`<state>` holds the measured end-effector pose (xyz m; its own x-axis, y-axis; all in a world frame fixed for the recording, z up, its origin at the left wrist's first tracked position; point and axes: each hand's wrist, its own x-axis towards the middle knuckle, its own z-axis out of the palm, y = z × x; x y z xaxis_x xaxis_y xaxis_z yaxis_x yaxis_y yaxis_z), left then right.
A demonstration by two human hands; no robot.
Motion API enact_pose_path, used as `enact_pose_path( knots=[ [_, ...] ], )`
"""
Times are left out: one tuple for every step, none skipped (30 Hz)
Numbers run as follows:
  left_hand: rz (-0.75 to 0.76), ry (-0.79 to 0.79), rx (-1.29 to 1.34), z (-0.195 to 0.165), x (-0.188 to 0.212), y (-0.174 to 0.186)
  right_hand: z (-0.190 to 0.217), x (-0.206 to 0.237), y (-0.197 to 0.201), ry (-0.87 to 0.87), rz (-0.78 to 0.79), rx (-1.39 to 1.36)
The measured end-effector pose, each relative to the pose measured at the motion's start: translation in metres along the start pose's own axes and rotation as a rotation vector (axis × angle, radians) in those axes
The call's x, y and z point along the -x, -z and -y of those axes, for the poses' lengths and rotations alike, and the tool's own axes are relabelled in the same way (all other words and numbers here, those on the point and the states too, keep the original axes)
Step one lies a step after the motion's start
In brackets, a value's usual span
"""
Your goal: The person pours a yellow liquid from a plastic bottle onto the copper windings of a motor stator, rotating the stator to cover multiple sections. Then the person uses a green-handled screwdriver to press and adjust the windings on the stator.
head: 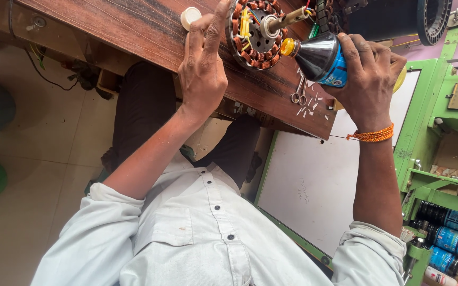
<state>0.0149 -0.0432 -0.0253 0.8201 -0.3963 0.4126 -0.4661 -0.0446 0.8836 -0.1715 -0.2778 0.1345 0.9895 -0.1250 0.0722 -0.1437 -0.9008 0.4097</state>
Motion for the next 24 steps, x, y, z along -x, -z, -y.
enact_pose_path(
  knots=[
    [-0.035, -0.055, -0.007, 0.000, 0.000, 0.000, 0.001, 0.000, 0.001, 0.001, -0.002, 0.001],
    [-0.069, -0.109, -0.014, 0.001, 0.000, 0.000, 0.002, 0.001, 0.002, 0.010, -0.010, 0.010],
    [-0.103, -0.162, -0.021, 0.002, 0.000, 0.000, 0.002, 0.002, 0.003, 0.019, -0.016, 0.018],
    [-0.075, -0.148, -0.003, 0.002, 0.001, 0.000, 0.002, 0.003, 0.004, 0.016, -0.011, 0.013],
    [-0.047, -0.133, 0.014, 0.004, 0.001, 0.000, 0.002, 0.003, 0.005, 0.014, -0.007, 0.008],
    [-0.019, -0.118, 0.031, 0.006, 0.002, 0.001, 0.003, 0.004, 0.005, 0.012, -0.003, 0.003],
    [0.045, -0.059, 0.042, 0.007, 0.002, 0.001, 0.003, 0.004, 0.005, 0.010, 0.000, 0.005],
    [0.110, 0.000, 0.051, 0.008, 0.002, 0.002, 0.003, 0.005, 0.005, 0.007, 0.002, 0.007],
    [0.115, -0.006, 0.069, 0.009, 0.001, 0.003, 0.003, 0.005, 0.006, 0.007, 0.003, 0.008],
    [0.120, -0.012, 0.087, 0.008, 0.001, 0.004, 0.004, 0.006, 0.006, 0.007, 0.004, 0.010],
    [0.063, -0.084, 0.111, 0.008, -0.001, 0.005, 0.004, 0.006, 0.006, 0.010, 0.001, 0.011],
    [0.007, -0.155, 0.135, 0.007, -0.002, 0.006, 0.004, 0.006, 0.007, 0.015, -0.001, 0.013],
    [0.013, -0.124, 0.140, 0.005, -0.003, 0.007, 0.005, 0.007, 0.007, 0.011, 0.004, 0.011],
    [0.019, -0.093, 0.145, 0.003, -0.004, 0.008, 0.005, 0.007, 0.008, 0.006, 0.008, 0.010],
    [0.026, -0.063, 0.151, 0.001, -0.005, 0.009, 0.006, 0.007, 0.009, 0.001, 0.014, 0.008],
    [0.024, -0.074, 0.129, -0.001, -0.005, 0.010, 0.007, 0.007, 0.009, 0.009, 0.008, 0.011],
    [0.021, -0.086, 0.107, -0.004, -0.006, 0.010, 0.007, 0.007, 0.010, 0.017, 0.003, 0.014],
    [0.019, -0.098, 0.085, -0.005, -0.006, 0.010, 0.008, 0.007, 0.011, 0.024, -0.002, 0.018],
    [0.023, -0.088, 0.087, -0.006, -0.007, 0.010, 0.008, 0.006, 0.012, 0.026, -0.003, 0.017],
    [0.027, -0.079, 0.088, -0.007, -0.008, 0.010, 0.008, 0.005, 0.013, 0.028, -0.005, 0.016],
    [0.031, -0.070, 0.090, -0.007, -0.008, 0.010, 0.009, 0.005, 0.013, 0.030, -0.006, 0.015],
    [0.028, -0.079, 0.093, -0.006, -0.008, 0.010, 0.009, 0.005, 0.014, 0.030, -0.008, 0.012],
    [0.024, -0.086, 0.096, -0.005, -0.008, 0.009, 0.010, 0.004, 0.014, 0.031, -0.010, 0.009],
    [0.021, -0.092, 0.099, -0.004, -0.008, 0.009, 0.010, 0.003, 0.015, 0.033, -0.011, 0.004]
  ],
)
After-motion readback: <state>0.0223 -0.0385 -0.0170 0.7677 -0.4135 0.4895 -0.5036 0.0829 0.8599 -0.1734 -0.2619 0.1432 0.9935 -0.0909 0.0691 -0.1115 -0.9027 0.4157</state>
